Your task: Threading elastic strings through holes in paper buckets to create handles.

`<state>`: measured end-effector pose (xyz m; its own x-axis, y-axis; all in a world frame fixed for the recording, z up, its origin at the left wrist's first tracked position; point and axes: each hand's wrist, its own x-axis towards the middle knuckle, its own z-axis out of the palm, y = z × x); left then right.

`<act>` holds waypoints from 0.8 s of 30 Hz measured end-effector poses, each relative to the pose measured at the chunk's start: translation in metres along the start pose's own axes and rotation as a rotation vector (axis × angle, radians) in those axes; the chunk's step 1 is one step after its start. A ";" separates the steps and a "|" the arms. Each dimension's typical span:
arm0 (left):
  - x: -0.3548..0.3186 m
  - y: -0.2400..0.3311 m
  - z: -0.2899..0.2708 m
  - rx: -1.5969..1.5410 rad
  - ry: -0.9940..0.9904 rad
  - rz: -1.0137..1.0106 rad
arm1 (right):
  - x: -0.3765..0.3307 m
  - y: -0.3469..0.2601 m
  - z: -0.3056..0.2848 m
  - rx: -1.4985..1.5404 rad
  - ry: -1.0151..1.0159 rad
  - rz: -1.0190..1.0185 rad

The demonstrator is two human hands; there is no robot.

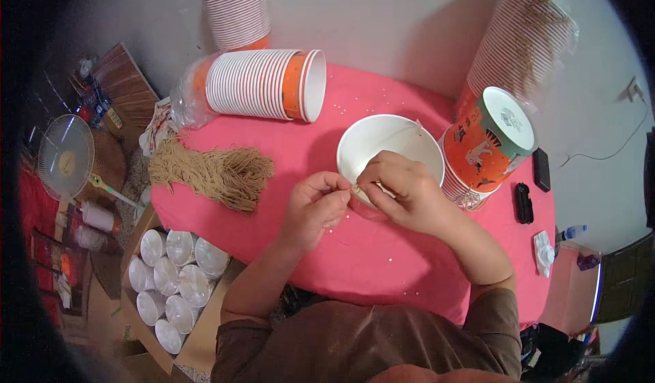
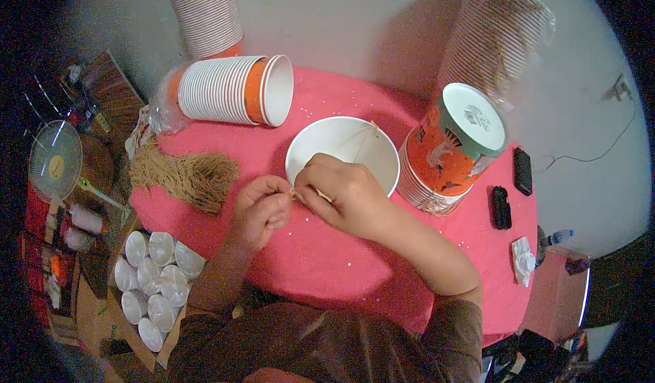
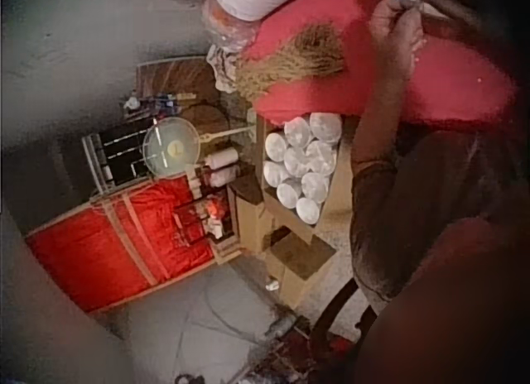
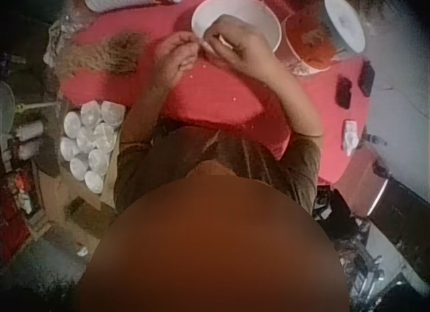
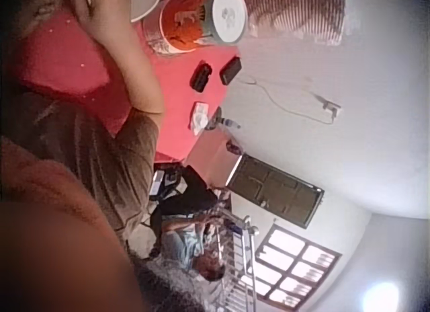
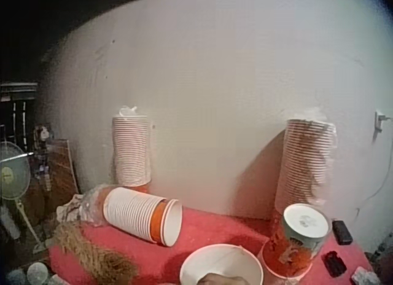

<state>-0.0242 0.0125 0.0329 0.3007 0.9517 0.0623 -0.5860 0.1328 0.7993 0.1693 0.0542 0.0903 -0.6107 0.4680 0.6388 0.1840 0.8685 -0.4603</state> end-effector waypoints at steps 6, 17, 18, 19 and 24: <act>-0.001 0.000 -0.002 0.056 0.068 0.059 | -0.001 0.005 -0.006 -0.281 0.015 -0.028; -0.008 0.005 0.001 0.857 0.132 0.652 | -0.008 -0.001 -0.021 -0.469 -0.109 -0.111; -0.007 0.008 0.006 0.856 0.136 0.655 | -0.008 -0.004 -0.020 -0.469 -0.122 -0.125; -0.007 0.015 0.016 1.036 0.145 0.772 | -0.008 -0.006 -0.020 -0.470 -0.134 -0.140; 0.004 0.014 0.025 1.208 0.026 0.902 | -0.007 -0.017 -0.016 -0.458 -0.122 -0.184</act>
<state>-0.0126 0.0116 0.0591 0.1672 0.5935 0.7873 0.3962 -0.7716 0.4976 0.1825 0.0392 0.1037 -0.7455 0.3014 0.5945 0.3668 0.9302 -0.0116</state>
